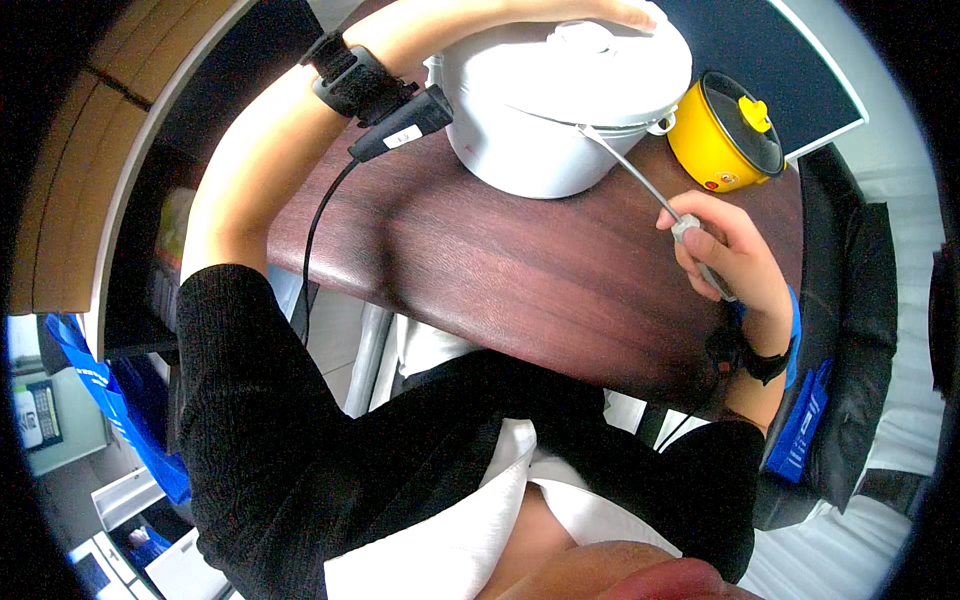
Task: The person assembles a white rice cooker by inserting a metal rod into the lid, securing it with a screwdriver, and attaching the lid to the cooker body. The person then removes the inner steaming tray and places it on the table.
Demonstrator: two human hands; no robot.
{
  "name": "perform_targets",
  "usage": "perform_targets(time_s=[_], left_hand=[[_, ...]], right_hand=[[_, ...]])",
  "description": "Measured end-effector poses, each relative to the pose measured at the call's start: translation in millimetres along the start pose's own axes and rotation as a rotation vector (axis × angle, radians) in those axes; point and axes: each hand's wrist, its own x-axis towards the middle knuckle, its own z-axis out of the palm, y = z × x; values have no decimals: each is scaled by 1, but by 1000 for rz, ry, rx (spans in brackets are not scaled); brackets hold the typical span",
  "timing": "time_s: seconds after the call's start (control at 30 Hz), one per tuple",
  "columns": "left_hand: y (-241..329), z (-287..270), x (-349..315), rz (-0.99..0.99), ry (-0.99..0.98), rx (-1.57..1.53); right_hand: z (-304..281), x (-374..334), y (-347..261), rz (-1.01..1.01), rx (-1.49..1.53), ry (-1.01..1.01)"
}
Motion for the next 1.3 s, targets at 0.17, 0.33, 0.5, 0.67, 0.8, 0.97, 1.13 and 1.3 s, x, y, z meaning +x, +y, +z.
perform_targets(time_s=[0.17,0.33,0.5,0.67,0.8,0.97,1.13,1.3], left_hand=[[-1,15,7,5,-30,-29],[3,23,12,27,-36,-17],[-1,13,7,18,6,39],[1,17,11,29,-4,36],[5,23,16,67,-26,33],[2,8,0,40,-7,48],[1,19,7,36,-23,16],[1,26,5,19,-20,4]], right_hand=[[0,1,9,6,14,7],[0,8,5,-5,-33,-11],[5,24,-8,-53,-56,-70],[14,28,-14,-69,-69,-40],[20,25,-24,-12,-94,0],[37,26,-43,12,-184,8],[43,23,-53,127,-322,47],[46,60,-67,306,-516,-60]])
